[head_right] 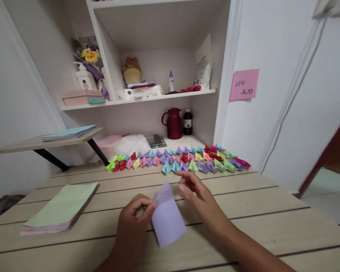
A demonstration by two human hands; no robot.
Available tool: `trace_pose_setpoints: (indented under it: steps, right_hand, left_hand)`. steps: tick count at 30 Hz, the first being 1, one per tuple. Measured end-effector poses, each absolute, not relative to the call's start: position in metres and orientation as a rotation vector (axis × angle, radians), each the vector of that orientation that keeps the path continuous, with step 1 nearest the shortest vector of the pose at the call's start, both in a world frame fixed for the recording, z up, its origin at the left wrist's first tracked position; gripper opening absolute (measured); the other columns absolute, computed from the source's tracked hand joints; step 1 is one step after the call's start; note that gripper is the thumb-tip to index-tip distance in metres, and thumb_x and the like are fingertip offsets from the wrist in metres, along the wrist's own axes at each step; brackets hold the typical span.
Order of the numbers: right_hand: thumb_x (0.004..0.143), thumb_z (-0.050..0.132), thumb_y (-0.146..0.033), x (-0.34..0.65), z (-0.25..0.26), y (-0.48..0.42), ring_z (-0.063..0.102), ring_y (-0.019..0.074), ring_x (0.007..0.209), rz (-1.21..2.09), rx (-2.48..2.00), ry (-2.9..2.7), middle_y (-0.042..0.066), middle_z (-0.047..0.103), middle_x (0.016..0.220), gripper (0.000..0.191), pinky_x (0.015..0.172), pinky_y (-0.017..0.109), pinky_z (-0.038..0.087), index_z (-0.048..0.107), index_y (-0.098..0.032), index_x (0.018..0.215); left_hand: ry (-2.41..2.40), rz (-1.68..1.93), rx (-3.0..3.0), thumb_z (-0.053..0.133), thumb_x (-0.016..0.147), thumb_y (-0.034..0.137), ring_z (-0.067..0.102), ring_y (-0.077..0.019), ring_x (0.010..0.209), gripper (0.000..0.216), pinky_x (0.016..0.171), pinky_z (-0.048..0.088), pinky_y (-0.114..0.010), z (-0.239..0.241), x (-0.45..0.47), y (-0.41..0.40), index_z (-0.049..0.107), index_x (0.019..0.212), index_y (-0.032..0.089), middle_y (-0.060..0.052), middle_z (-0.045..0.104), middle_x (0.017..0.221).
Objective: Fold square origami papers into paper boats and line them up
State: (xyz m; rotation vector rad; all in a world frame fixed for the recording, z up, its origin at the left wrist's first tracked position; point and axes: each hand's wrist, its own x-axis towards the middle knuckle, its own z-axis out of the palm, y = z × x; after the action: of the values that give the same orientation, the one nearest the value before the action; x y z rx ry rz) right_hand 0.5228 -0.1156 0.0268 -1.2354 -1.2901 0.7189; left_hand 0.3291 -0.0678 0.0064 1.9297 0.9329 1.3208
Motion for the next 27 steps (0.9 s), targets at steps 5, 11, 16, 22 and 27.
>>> trace_pose_setpoints:
  steps: [5, 11, 16, 22, 27]
  right_hand:
    - [0.080, 0.065, -0.048, 0.521, 0.030, -0.116, 0.056, 0.0248, 0.108, 1.106, -1.138, -1.258, 0.007, 0.061, 0.114, 0.060, 0.091, 0.037, 0.043, 0.046, -0.028, 0.134]
    - [0.072, 0.075, -0.043, 0.505, 0.023, -0.114, 0.060, 0.0162, 0.068, 1.454, -1.005, -1.201, 0.005, 0.067, 0.079, 0.036, 0.063, 0.026, 0.044, 0.068, -0.013, 0.091]
    - [0.072, 0.072, -0.049, 0.519, 0.022, -0.112, 0.054, 0.0121, 0.057, 1.425, -1.179, -1.168, 0.003, 0.064, 0.067, 0.038, 0.054, 0.022, 0.038, 0.065, -0.013, 0.077]
    - [0.076, 0.065, -0.049, 0.546, 0.020, -0.115, 0.047, 0.0115, 0.051, 1.229, -1.598, -1.611, -0.001, 0.059, 0.058, 0.035, 0.048, 0.022, 0.032, 0.065, -0.015, 0.068]
    - [0.078, 0.061, -0.042, 0.548, 0.017, -0.115, 0.045, 0.0120, 0.051, 0.934, -1.727, -1.878, -0.002, 0.057, 0.054, 0.029, 0.046, 0.022, 0.030, 0.065, -0.017, 0.064]
  left_hand:
    - [0.907, 1.197, 1.426, 0.068, 0.075, 0.034, 0.049, -0.0100, 0.056, 0.022, 0.052, 0.037, -0.019, 0.001, 0.331, -0.067, 0.062, 0.064, 0.015, 0.003, 0.056, 0.059]
    - [0.847, 1.088, 1.411, 0.070, 0.072, 0.039, 0.048, -0.0094, 0.050, 0.027, 0.049, 0.038, -0.019, -0.007, 0.335, -0.068, 0.060, 0.063, 0.016, 0.003, 0.055, 0.054]
    - [0.853, 1.048, 1.793, 0.048, 0.090, 0.043, 0.052, -0.0110, 0.050, 0.039, 0.052, 0.041, -0.023, -0.002, 0.325, -0.068, 0.061, 0.065, 0.017, 0.000, 0.055, 0.059]
    - [0.680, 1.176, 2.579, 0.045, 0.092, 0.021, 0.058, -0.0170, 0.083, 0.023, 0.080, 0.044, -0.034, 0.017, 0.312, -0.075, 0.066, 0.085, 0.020, -0.005, 0.066, 0.085]
    - [0.434, 0.781, 2.922, 0.048, 0.093, 0.026, 0.043, -0.0240, 0.130, 0.028, 0.109, 0.024, -0.053, 0.021, 0.313, -0.075, 0.061, 0.118, 0.029, -0.005, 0.051, 0.140]
